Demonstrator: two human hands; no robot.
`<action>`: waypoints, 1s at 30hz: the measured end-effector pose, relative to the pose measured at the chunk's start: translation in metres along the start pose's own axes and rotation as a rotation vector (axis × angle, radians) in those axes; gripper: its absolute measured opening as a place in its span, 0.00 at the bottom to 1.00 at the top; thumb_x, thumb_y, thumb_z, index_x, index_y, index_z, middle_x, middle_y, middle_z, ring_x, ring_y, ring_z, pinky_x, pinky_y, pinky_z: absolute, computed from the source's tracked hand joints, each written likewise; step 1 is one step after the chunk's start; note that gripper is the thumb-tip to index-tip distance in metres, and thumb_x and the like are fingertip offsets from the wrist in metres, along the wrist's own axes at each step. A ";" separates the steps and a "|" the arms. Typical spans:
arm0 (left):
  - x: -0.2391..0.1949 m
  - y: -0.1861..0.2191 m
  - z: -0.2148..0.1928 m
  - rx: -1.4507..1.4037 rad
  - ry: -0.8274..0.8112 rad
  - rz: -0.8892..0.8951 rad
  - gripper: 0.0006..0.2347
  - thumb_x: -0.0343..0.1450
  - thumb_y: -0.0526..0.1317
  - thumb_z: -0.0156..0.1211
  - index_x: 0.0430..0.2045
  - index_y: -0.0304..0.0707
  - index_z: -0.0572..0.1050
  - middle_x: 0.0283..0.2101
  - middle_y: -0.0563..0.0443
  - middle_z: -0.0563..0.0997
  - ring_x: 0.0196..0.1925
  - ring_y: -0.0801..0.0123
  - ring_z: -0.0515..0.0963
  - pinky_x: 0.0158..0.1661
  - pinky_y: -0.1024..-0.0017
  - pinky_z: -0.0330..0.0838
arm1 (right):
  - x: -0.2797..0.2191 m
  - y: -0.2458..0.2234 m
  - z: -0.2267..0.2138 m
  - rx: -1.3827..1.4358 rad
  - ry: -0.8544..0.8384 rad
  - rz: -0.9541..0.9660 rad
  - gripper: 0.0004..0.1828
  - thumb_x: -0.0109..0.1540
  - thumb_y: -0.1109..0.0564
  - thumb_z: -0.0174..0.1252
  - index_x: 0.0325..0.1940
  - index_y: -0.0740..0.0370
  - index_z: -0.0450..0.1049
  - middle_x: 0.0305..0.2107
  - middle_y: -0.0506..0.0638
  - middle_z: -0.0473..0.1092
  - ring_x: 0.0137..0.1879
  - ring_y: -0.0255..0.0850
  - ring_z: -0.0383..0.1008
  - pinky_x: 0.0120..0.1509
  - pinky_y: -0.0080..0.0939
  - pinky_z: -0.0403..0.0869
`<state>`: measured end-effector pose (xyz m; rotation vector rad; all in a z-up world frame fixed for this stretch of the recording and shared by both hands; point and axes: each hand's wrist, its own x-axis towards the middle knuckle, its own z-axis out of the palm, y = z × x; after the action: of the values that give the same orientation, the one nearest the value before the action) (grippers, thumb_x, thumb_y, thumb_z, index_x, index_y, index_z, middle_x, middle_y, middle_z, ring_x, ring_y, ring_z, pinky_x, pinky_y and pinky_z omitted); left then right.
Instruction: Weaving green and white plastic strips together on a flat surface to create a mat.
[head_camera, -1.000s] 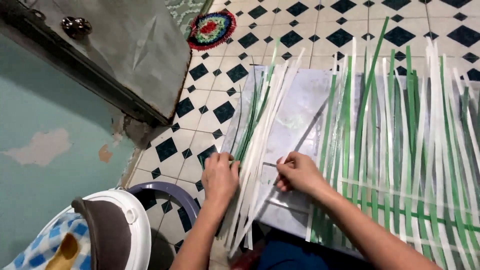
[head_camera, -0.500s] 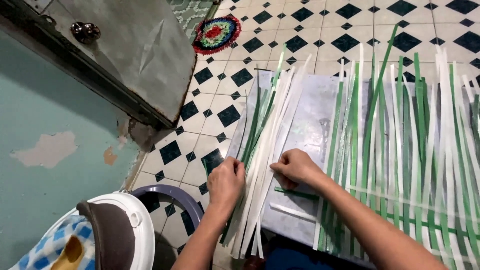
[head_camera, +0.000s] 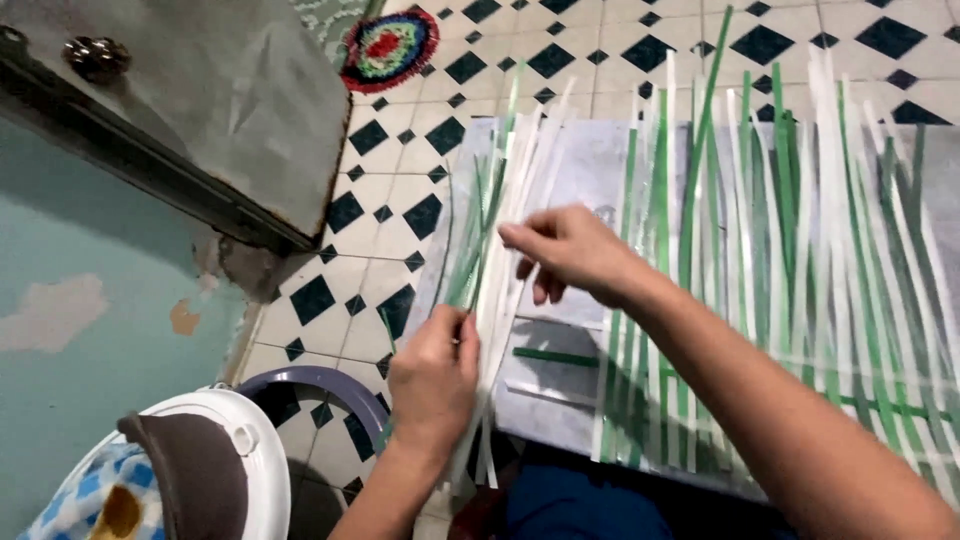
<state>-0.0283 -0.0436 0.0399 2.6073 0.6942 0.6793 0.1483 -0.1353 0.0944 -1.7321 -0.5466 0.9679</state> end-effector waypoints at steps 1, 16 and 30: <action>-0.002 0.011 -0.002 -0.029 0.004 0.134 0.01 0.70 0.32 0.56 0.31 0.37 0.73 0.24 0.49 0.77 0.21 0.64 0.76 0.21 0.68 0.70 | -0.009 -0.020 -0.003 -0.010 -0.043 0.031 0.17 0.66 0.50 0.52 0.40 0.70 0.74 0.29 0.59 0.74 0.21 0.39 0.71 0.22 0.29 0.70; 0.006 -0.001 0.078 0.131 -0.472 0.071 0.05 0.71 0.35 0.53 0.32 0.34 0.76 0.35 0.44 0.78 0.39 0.54 0.74 0.32 0.55 0.72 | 0.005 0.042 -0.107 -0.196 0.431 -0.280 0.05 0.64 0.67 0.51 0.42 0.69 0.62 0.26 0.62 0.71 0.27 0.48 0.78 0.30 0.40 0.78; -0.004 -0.029 0.104 0.202 -0.472 0.373 0.06 0.61 0.28 0.56 0.27 0.39 0.71 0.32 0.48 0.72 0.35 0.56 0.72 0.26 0.63 0.69 | 0.046 0.067 -0.072 -0.454 0.108 0.020 0.08 0.62 0.63 0.54 0.44 0.67 0.70 0.30 0.60 0.76 0.28 0.47 0.77 0.35 0.44 0.76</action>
<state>0.0127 -0.0442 -0.0597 2.9552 0.1392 0.0677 0.2278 -0.1660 0.0273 -2.1819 -0.7195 0.7964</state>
